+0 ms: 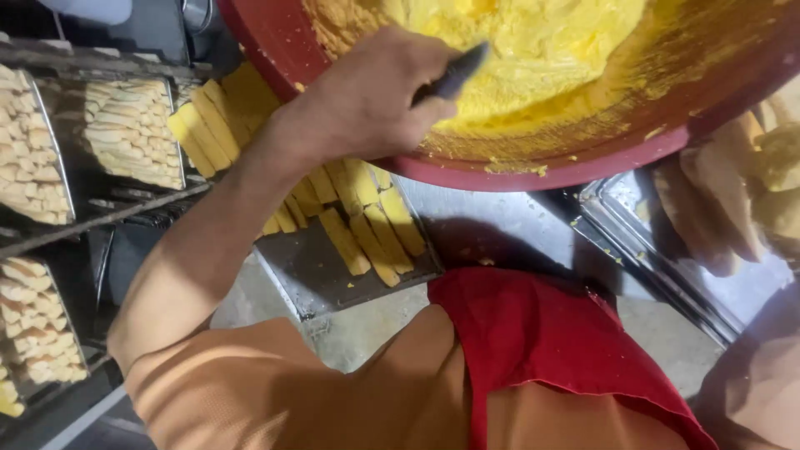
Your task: The person uses a brush to apply a yellow mixture to slices of bread and places them in rows on a metal tray.
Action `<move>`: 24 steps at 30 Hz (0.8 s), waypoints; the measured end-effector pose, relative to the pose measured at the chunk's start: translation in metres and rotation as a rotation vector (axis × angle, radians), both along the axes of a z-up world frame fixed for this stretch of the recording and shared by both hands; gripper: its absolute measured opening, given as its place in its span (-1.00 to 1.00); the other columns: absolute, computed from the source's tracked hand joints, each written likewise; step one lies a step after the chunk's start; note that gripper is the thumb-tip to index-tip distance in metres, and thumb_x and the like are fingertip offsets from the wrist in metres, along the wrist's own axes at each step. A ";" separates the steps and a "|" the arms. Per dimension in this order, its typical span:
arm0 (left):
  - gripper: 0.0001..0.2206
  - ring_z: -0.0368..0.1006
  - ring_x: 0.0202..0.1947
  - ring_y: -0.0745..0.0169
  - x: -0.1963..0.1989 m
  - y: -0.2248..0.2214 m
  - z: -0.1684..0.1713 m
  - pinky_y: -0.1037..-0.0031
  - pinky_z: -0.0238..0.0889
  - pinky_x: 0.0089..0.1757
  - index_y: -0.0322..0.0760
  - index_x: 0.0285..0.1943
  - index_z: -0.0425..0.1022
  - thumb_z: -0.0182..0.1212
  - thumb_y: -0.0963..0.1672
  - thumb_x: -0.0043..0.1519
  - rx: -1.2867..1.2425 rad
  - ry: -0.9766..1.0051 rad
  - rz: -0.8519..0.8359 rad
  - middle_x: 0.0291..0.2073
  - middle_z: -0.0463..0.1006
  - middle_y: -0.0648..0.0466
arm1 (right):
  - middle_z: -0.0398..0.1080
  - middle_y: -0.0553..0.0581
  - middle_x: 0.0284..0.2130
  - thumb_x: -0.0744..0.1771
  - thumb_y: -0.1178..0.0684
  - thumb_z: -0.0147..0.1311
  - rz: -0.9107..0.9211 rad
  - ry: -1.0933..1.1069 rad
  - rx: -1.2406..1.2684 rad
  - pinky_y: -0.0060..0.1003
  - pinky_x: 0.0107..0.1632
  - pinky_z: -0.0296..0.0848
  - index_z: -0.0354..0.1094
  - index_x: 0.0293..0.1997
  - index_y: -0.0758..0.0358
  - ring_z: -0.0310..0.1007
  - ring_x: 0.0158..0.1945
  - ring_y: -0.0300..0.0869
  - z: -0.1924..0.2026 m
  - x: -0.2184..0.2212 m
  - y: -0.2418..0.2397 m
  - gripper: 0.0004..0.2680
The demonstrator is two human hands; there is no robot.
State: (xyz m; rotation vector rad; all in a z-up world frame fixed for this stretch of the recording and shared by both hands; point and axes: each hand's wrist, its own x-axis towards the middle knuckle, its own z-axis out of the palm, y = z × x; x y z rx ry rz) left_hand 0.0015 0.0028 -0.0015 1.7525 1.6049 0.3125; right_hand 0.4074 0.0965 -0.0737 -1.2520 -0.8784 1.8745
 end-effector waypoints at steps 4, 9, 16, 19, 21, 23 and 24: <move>-0.86 0.61 -0.26 0.41 0.001 0.008 0.039 0.57 0.53 -0.26 -0.40 -0.04 0.51 0.26 -0.16 0.36 0.075 -0.450 0.215 -0.28 0.61 0.10 | 0.08 0.34 0.36 0.37 -0.46 -0.26 0.083 0.038 0.021 0.07 0.32 0.28 -0.17 0.60 0.33 0.19 0.30 0.08 0.000 -0.004 0.000 -0.29; -0.83 0.63 -0.03 0.34 0.082 0.014 0.057 0.54 0.68 -0.05 -0.38 0.13 0.46 0.26 -0.19 0.43 0.424 -0.788 0.167 -0.08 0.59 0.06 | 0.03 0.33 0.41 0.38 -0.56 -0.27 0.212 0.057 0.170 0.11 0.37 0.21 -0.22 0.63 0.32 0.13 0.37 0.10 0.043 0.008 -0.004 -0.23; -0.84 0.51 0.14 0.00 0.225 0.032 0.006 0.32 0.59 0.12 -0.43 0.15 0.47 0.32 -0.23 0.46 1.258 -0.205 -0.364 0.01 0.52 -0.11 | 0.05 0.39 0.46 0.28 -0.72 -0.31 0.165 -0.052 0.220 0.13 0.44 0.20 -0.26 0.55 0.30 0.13 0.48 0.15 0.057 0.006 -0.010 -0.12; -0.83 0.58 -0.14 0.09 0.248 0.002 0.014 0.40 0.67 -0.13 -0.49 -0.08 0.50 0.08 -0.36 0.20 0.658 -0.672 -0.378 -0.21 0.55 -0.13 | -0.15 0.31 0.56 0.26 -0.74 -0.36 0.062 -0.088 0.176 0.04 0.52 0.07 -0.30 0.63 0.34 0.02 0.58 0.07 0.053 0.024 -0.015 -0.06; -0.88 0.59 -0.20 0.18 0.252 0.015 0.017 0.50 0.62 -0.23 -0.46 -0.03 0.49 0.10 -0.32 0.30 0.739 -0.658 -0.309 -0.19 0.56 -0.10 | -0.07 0.33 0.53 0.23 -0.77 -0.35 0.140 -0.012 0.156 0.08 0.37 0.19 -0.27 0.61 0.28 0.13 0.42 0.12 0.054 0.034 -0.022 -0.05; -0.92 0.61 -0.26 0.26 0.248 0.045 0.023 0.60 0.58 -0.32 -0.44 0.02 0.48 0.13 -0.28 0.40 0.838 -0.625 -0.233 -0.18 0.57 -0.08 | 0.01 0.34 0.50 0.23 -0.74 -0.31 0.146 0.061 0.127 0.05 0.34 0.26 -0.25 0.59 0.27 0.21 0.37 0.10 0.055 0.041 -0.026 -0.08; -0.93 0.62 -0.29 0.30 0.247 0.063 0.030 0.65 0.56 -0.36 -0.43 0.05 0.48 0.14 -0.26 0.45 0.891 -0.616 -0.208 -0.17 0.57 -0.07 | 0.04 0.34 0.49 0.26 -0.70 -0.28 0.092 0.086 0.106 -0.01 0.39 0.27 -0.24 0.59 0.29 0.23 0.41 0.05 0.055 0.047 -0.026 -0.11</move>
